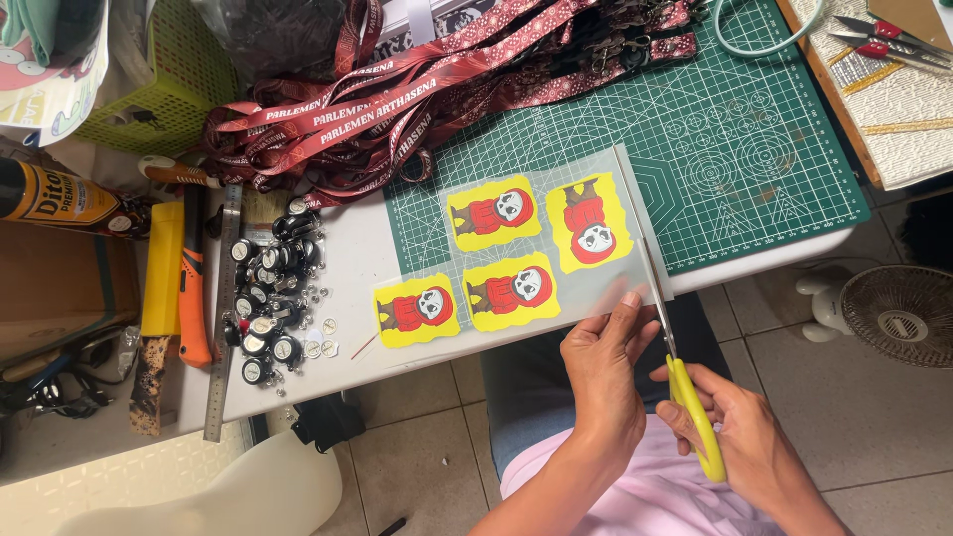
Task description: The person uses yellow-handled scissors to cut a sheet of printed stickers featuring a cartoon character. They trim the edges and separate individual stickers from the sheet on a green cutting mat.
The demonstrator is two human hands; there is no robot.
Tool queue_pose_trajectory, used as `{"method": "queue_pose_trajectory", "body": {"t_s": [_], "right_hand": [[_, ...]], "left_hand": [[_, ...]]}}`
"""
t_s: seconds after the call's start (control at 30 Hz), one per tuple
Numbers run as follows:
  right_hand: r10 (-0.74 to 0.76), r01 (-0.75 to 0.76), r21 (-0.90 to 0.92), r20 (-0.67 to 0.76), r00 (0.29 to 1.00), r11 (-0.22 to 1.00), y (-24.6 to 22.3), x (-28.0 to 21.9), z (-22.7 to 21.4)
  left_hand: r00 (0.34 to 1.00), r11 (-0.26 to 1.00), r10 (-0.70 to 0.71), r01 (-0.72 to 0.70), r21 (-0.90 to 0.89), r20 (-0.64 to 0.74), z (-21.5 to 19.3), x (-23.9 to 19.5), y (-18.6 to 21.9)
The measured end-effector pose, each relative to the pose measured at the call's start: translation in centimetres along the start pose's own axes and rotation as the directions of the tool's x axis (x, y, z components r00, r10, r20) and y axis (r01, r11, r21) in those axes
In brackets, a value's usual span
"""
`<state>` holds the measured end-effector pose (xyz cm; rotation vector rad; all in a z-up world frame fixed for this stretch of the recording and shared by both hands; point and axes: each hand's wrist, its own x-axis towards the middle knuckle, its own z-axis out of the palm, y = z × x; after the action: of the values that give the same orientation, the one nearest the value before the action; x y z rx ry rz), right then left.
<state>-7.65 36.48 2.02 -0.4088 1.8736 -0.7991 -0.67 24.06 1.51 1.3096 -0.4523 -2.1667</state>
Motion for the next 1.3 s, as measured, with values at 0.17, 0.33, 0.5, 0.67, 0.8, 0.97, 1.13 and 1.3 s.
{"method": "queue_pose_trajectory", "body": {"t_s": [0.17, 0.33, 0.5, 0.67, 0.8, 0.97, 1.13, 1.3], "right_hand": [[0.03, -0.03, 0.069, -0.001, 1.0, 0.997, 0.4, 0.1, -0.1], [0.035, -0.035, 0.162, 0.007, 0.999, 0.986, 0.8, 0.1, 0.0], [0.07, -0.07, 0.188, 0.007, 0.998, 0.98, 1.1, 0.1, 0.1], [0.069, -0.068, 0.233, 0.005, 0.998, 0.97, 1.3, 0.4, -0.2], [0.058, -0.056, 0.224, 0.001, 0.998, 0.973, 1.4, 0.6, -0.2], [0.034, -0.033, 0.246, -0.001, 0.999, 0.969, 1.5, 0.7, -0.1], [0.03, -0.031, 0.285, 0.006, 1.0, 0.958, 1.8, 0.8, -0.1], [0.024, -0.028, 0.325, 0.014, 1.0, 0.945, 1.7, 1.3, -0.3]], "left_hand": [[1.0, 0.999, 0.009, -0.009, -0.034, 0.012, -0.1, 0.0, -0.1], [1.0, 0.999, 0.014, -0.013, -0.033, 0.013, -0.1, 0.0, 0.0], [0.999, 0.999, 0.027, -0.026, -0.036, 0.024, -0.1, 0.0, -0.1], [0.999, 0.998, 0.023, -0.021, -0.055, 0.035, -0.2, -0.4, -0.1], [0.999, 0.999, 0.023, -0.021, -0.038, 0.035, -0.2, -0.6, -0.2], [0.999, 0.999, 0.024, -0.022, -0.049, 0.04, -0.4, -0.5, -0.2], [0.998, 1.0, 0.03, -0.03, -0.009, 0.047, -0.4, -0.6, -0.1], [1.0, 0.999, 0.001, -0.002, 0.036, 0.03, -0.4, -1.0, -0.4]]}}
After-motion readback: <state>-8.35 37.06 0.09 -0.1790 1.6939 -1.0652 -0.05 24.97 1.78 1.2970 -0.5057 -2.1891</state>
